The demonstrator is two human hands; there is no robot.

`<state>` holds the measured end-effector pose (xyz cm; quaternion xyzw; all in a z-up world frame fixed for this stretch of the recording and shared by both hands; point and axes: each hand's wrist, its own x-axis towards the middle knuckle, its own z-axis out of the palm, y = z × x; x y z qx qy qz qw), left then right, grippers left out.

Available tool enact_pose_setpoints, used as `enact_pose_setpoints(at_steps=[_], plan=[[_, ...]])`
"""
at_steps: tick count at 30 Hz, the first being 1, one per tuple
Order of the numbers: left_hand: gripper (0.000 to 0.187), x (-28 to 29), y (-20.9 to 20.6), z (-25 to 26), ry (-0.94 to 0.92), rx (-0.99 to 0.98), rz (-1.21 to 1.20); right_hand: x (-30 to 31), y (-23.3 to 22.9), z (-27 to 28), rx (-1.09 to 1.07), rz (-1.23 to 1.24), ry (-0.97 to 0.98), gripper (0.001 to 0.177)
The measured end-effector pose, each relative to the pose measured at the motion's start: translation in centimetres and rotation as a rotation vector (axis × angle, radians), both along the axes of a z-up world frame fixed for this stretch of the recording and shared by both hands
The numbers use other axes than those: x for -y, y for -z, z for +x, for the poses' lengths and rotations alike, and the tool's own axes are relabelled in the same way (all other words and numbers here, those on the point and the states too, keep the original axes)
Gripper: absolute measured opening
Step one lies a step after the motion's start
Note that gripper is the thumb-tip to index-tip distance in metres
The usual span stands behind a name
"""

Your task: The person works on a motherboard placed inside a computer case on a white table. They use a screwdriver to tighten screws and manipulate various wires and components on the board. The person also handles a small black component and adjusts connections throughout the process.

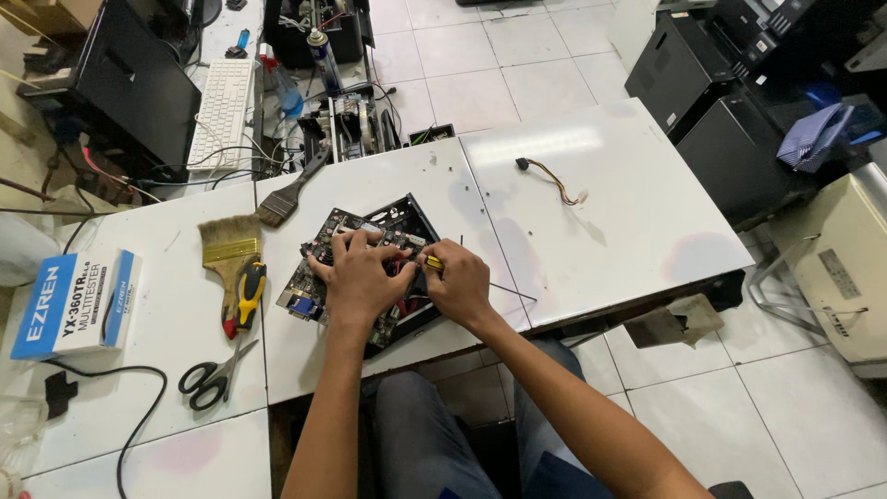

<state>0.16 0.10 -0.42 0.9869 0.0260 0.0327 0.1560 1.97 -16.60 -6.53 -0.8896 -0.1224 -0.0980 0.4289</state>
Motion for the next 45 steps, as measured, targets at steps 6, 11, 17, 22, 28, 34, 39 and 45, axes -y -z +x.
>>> enact_pose_setpoints(at_steps=[6,11,17,22,28,34,39,45], plan=[[0.022,0.0,-0.1,0.1,0.002,0.013,0.005,-0.1,0.1,0.0,0.003,0.013,0.007,0.018],[0.022,0.0,-0.4,-0.2,0.011,0.018,0.011,-0.1,0.0,0.0,0.023,-0.005,0.008,0.017],[0.022,-0.1,-0.1,0.1,0.007,0.012,-0.003,0.0,0.3,0.1,0.022,-0.015,0.012,0.017],[0.024,0.0,-0.4,-0.1,0.003,0.007,-0.007,-0.1,0.4,0.1,0.012,-0.022,0.012,0.017],[0.023,0.0,-0.4,-0.2,0.003,0.010,0.012,-0.1,-0.1,0.0,0.001,-0.003,0.003,0.018],[0.026,0.1,-0.2,0.2,-0.016,0.020,0.032,0.2,0.9,0.7,0.000,-0.030,-0.004,0.014],[0.024,0.0,-0.2,-0.3,0.010,0.073,0.004,0.6,0.7,0.6,0.005,-0.032,-0.001,0.010],[0.022,0.2,-0.8,-0.3,0.030,0.021,0.011,-2.1,-4.1,0.1,0.041,0.332,-0.050,0.017]])
